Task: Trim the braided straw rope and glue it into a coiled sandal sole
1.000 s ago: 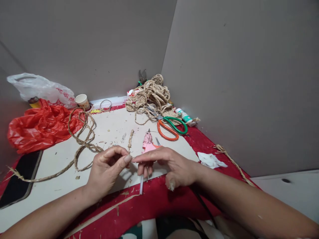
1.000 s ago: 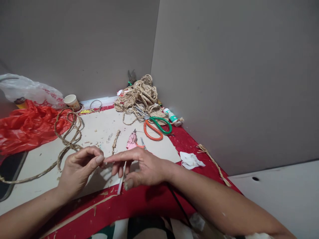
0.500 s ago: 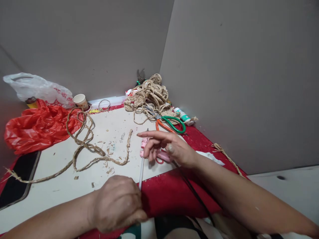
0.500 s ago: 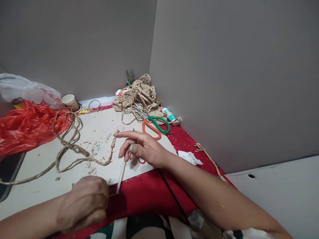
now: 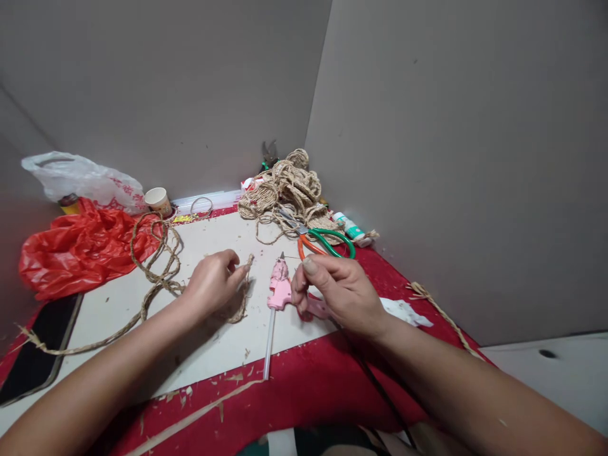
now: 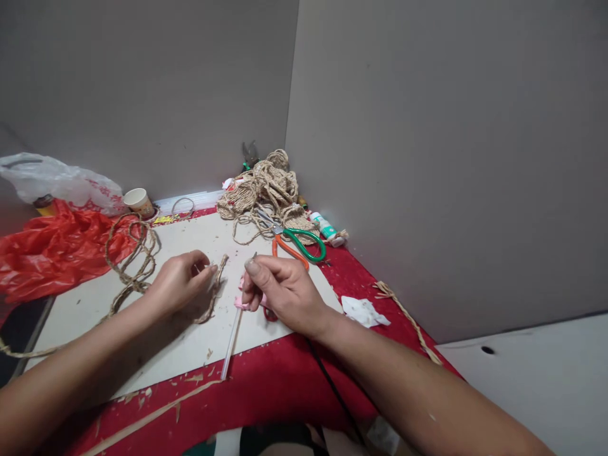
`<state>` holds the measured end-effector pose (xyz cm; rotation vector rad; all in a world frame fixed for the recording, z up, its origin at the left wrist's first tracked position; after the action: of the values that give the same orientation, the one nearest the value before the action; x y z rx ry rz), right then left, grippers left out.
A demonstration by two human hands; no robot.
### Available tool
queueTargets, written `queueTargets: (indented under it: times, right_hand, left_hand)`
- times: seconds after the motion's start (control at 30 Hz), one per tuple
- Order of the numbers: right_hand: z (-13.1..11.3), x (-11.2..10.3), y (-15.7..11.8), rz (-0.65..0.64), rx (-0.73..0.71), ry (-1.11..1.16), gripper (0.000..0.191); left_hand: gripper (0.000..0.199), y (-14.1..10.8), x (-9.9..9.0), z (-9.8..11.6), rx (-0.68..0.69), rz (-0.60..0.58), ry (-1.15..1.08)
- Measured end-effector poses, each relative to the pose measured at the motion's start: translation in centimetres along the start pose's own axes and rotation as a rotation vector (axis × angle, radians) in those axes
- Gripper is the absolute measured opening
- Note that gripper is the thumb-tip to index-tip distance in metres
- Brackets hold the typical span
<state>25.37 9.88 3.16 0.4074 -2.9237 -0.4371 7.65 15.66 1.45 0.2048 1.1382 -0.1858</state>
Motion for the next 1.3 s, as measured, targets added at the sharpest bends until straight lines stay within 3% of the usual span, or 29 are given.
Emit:
queueTargets:
  times: [0.17,0.3,0.4,0.53,0.7,0.8,0.9,0.97,1.1,1.3]
  right_hand:
    - [0.0,0.0,0.3,0.001,0.005,-0.023,0.043]
    - [0.1,-0.1,0.6,0.016,0.039,-0.035,0.044]
    - [-0.1,-0.5,0.8,0.059,0.015,-0.091,0.044]
    - [0.3,-1.1,1.1,0.156,0.046,-0.094,0.041]
    - [1.3,-0.1,1.0,0.108,0.100,-0.038,0.043]
    - [1.5,0.6,0.6,0.084,0.102,0.027,0.036]
    - [1.2,1.1,0.3,0.054,0.106,0.020,0.038]
    - [0.7,0.9,0.2,0.065,0.088,-0.015,0.041]
    - [-1.2,-0.2,0.3,0.146,-0.057,-0.126,0.045]
    - [-2.1,-0.5,0.4,0.108,-0.182,-0.223,0.046]
  left_hand:
    - [0.015,3.6,1.9,-0.6,-0.054,-0.008,-0.021]
    - [0.006,4.0,2.5,-1.1,-0.079,-0.029,-0.181]
    - [0.010,3.1,1.9,-0.5,-0.077,-0.104,-0.387]
    - [0.020,0.7,0.5,1.9,-0.027,-0.225,-0.635]
    - [0.027,-2.3,0.0,5.2,-0.035,-0.375,-1.070]
    - [0.026,-3.4,0.0,6.2,-0.039,-0.318,-1.078]
    - [0.020,-4.2,-0.8,6.7,0.015,-0.141,-0.981]
    - [0.022,-4.7,-1.0,6.8,0.028,-0.095,-0.955]
    - [0.041,-5.8,-0.3,6.3,-0.040,-0.214,-0.978]
    - [0.033,-6.8,1.7,4.4,-0.127,-0.260,-1.166]
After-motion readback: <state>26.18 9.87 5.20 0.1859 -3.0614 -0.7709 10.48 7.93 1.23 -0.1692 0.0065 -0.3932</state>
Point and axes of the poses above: each hand's wrist, its own y-axis towards the middle knuckle, its own x-axis out of the palm, z = x × y, the point moved 7 cm from there along y, towards the middle knuckle, and after that the axes turned 3 degrees about -x, right-handed, at the moved point
